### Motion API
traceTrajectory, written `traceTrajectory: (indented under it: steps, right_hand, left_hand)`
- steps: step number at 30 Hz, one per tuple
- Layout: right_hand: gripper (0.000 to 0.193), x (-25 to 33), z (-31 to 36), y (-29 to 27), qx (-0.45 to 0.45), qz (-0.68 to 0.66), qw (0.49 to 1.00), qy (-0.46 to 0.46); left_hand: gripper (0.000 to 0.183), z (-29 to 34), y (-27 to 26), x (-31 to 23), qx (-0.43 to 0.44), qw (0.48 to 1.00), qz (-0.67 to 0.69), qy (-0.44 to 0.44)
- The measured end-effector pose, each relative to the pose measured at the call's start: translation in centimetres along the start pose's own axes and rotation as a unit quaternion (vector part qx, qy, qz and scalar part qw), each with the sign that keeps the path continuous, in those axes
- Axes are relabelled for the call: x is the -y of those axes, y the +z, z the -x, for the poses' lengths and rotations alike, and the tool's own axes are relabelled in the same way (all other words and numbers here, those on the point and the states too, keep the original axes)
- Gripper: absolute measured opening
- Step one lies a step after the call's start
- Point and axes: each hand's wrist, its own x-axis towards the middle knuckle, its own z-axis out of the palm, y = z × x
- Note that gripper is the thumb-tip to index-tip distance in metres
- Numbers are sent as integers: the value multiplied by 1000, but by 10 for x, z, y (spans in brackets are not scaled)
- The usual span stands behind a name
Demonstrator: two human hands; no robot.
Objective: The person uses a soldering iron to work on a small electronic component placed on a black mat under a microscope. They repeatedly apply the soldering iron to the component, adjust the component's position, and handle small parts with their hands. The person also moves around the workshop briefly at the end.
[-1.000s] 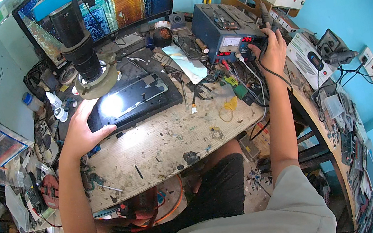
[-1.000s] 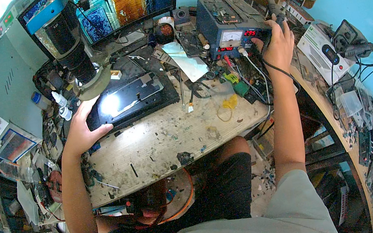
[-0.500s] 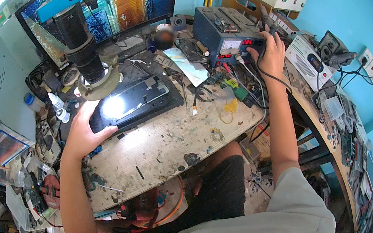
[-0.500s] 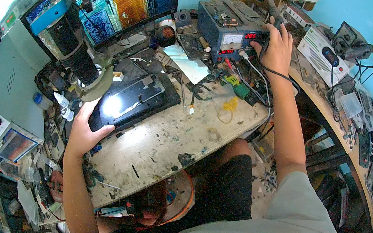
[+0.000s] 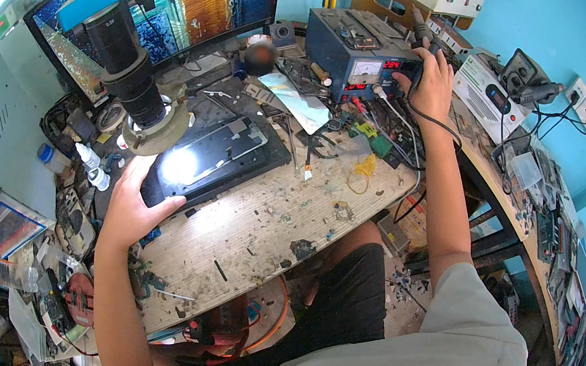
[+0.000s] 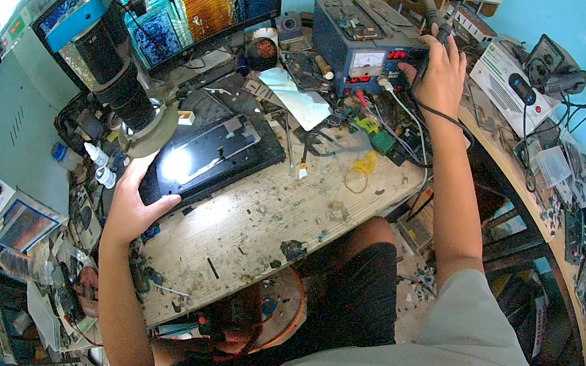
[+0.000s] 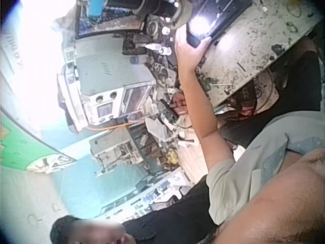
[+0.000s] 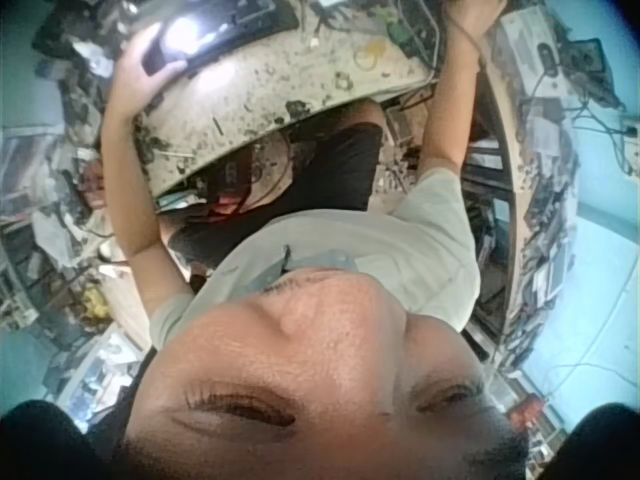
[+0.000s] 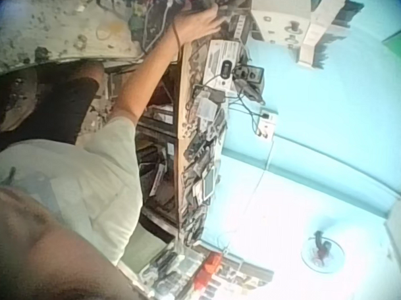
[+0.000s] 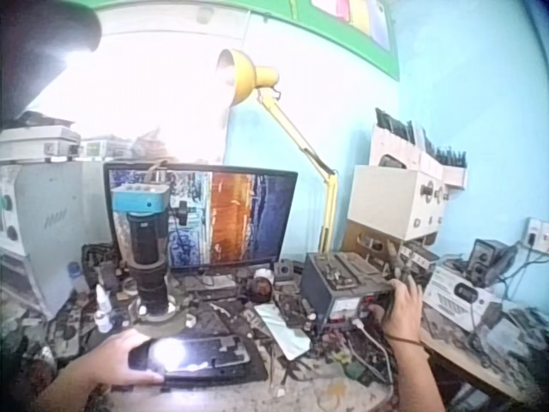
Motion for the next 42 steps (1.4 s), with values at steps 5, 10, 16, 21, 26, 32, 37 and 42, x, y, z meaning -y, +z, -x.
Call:
traceTrajectory:
  steps: [5,10,16,21,26,32,37,42]
  right_hand:
    - [69,-2,2,1,-4,-2,1000,-14]
    - [69,3,0,-2,-6,5,1000,-20]
    - [68,1,1,0,-14,7,1000,-27]
    - [67,-1,2,0,-11,6,1000,-27]
    - [67,0,2,0,-9,8,999,-30]
    - [63,0,2,0,-6,7,1000,-24]
    - [51,18,-7,-16,-55,-71,996,-14]
    - [46,86,3,-85,-73,-357,922,133]
  left_hand:
    - [89,-3,1,-2,9,1000,10,-4]
    - [87,-1,0,-1,2,1000,8,4]
    - [88,0,1,2,-2,1000,-3,2]
    - [89,-1,1,2,-2,1000,1,5]
    - [88,0,1,4,4,1000,-4,2]
    - [89,-2,2,3,-1,1000,2,8]
    - [88,3,-3,1,-6,1000,1,6]
    - [84,-2,0,-2,-3,999,32,-3]
